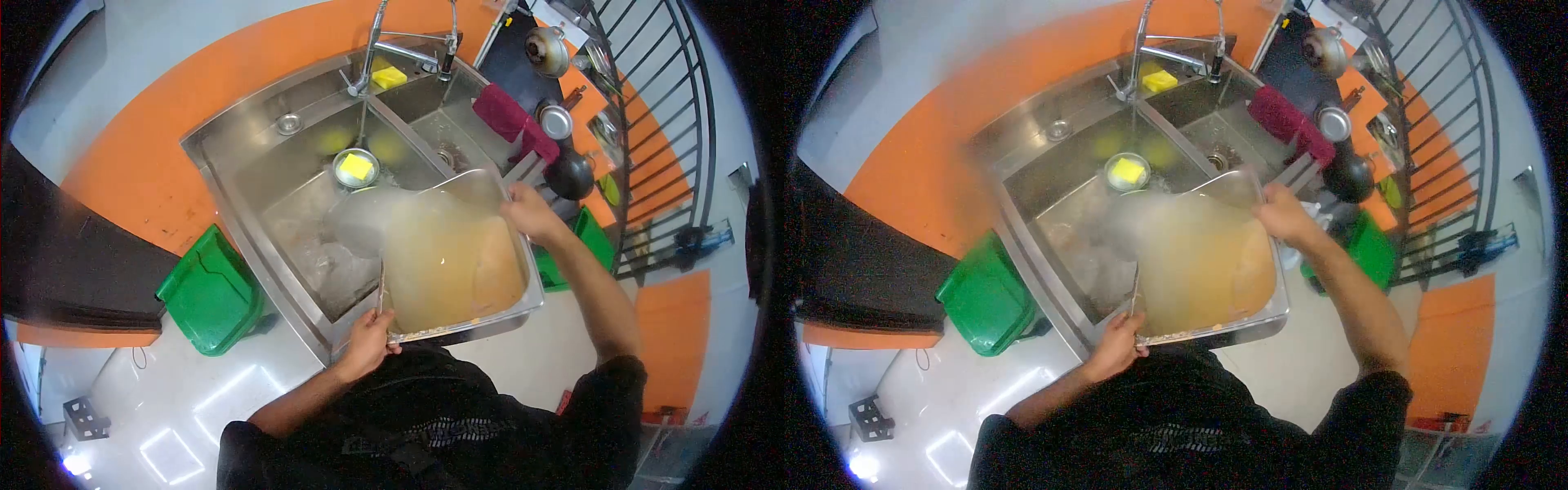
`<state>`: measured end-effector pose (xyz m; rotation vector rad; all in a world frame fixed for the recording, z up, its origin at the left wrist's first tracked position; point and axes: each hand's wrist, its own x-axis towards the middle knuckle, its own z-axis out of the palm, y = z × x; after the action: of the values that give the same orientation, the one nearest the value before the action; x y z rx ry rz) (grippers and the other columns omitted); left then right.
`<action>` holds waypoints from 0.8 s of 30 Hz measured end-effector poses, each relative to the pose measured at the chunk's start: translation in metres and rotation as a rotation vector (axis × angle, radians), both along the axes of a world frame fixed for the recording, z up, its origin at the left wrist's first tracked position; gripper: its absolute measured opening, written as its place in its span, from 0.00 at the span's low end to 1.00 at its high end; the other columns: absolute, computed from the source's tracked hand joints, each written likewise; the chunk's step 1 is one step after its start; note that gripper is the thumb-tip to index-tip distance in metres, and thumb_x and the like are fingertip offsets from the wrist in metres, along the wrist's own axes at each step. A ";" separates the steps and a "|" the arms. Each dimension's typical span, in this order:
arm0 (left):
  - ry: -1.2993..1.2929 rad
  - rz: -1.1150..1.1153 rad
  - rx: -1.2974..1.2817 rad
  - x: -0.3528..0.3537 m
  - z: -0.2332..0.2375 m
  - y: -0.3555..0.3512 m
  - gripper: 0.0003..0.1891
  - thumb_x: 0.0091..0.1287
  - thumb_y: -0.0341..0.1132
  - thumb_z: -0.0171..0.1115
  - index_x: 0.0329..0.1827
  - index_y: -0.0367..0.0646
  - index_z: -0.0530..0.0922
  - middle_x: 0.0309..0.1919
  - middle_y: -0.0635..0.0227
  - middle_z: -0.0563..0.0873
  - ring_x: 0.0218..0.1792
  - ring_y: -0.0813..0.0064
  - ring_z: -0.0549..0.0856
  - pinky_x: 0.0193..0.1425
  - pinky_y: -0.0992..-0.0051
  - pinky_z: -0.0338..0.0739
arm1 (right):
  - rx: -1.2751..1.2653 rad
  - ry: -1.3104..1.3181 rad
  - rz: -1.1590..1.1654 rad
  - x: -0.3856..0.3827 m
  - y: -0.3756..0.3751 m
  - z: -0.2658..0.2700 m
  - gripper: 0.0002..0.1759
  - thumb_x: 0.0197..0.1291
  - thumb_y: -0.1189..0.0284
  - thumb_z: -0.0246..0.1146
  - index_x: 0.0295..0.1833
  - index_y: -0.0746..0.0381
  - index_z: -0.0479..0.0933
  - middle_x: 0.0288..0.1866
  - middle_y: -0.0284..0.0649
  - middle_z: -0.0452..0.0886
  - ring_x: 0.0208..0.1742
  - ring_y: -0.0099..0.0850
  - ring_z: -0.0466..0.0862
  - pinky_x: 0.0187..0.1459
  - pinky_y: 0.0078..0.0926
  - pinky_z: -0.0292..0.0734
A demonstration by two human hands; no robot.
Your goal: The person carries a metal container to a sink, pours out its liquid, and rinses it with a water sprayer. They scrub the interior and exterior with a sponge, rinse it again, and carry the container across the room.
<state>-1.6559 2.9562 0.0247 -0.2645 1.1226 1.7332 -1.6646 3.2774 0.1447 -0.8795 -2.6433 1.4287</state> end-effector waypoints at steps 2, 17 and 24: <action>-0.028 0.014 -0.004 -0.002 0.003 0.008 0.10 0.71 0.39 0.50 0.44 0.41 0.72 0.31 0.69 0.79 0.20 0.79 0.75 0.20 0.76 0.73 | 0.041 -0.160 0.060 -0.017 0.008 0.004 0.13 0.45 0.77 0.57 0.38 0.73 0.76 0.31 0.44 0.79 0.31 0.33 0.79 0.31 0.30 0.73; -0.328 0.096 0.031 -0.017 0.011 0.033 0.06 0.69 0.33 0.46 0.44 0.43 0.70 0.30 0.70 0.76 0.21 0.82 0.70 0.20 0.83 0.62 | 0.256 -0.373 0.163 -0.103 0.025 0.016 0.14 0.45 0.74 0.59 0.37 0.73 0.75 0.27 0.44 0.78 0.26 0.34 0.79 0.25 0.34 0.70; -0.422 0.077 0.083 -0.019 0.014 0.027 0.06 0.70 0.33 0.43 0.41 0.43 0.70 0.26 0.71 0.72 0.18 0.84 0.67 0.15 0.87 0.61 | 0.474 -0.414 0.310 -0.128 -0.013 0.041 0.13 0.43 0.73 0.59 0.29 0.75 0.77 0.24 0.46 0.78 0.25 0.35 0.79 0.25 0.36 0.71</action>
<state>-1.6746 2.9833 0.0390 -0.5973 0.7396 1.6839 -1.7930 3.2644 0.1853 -0.8011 -3.3323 0.6231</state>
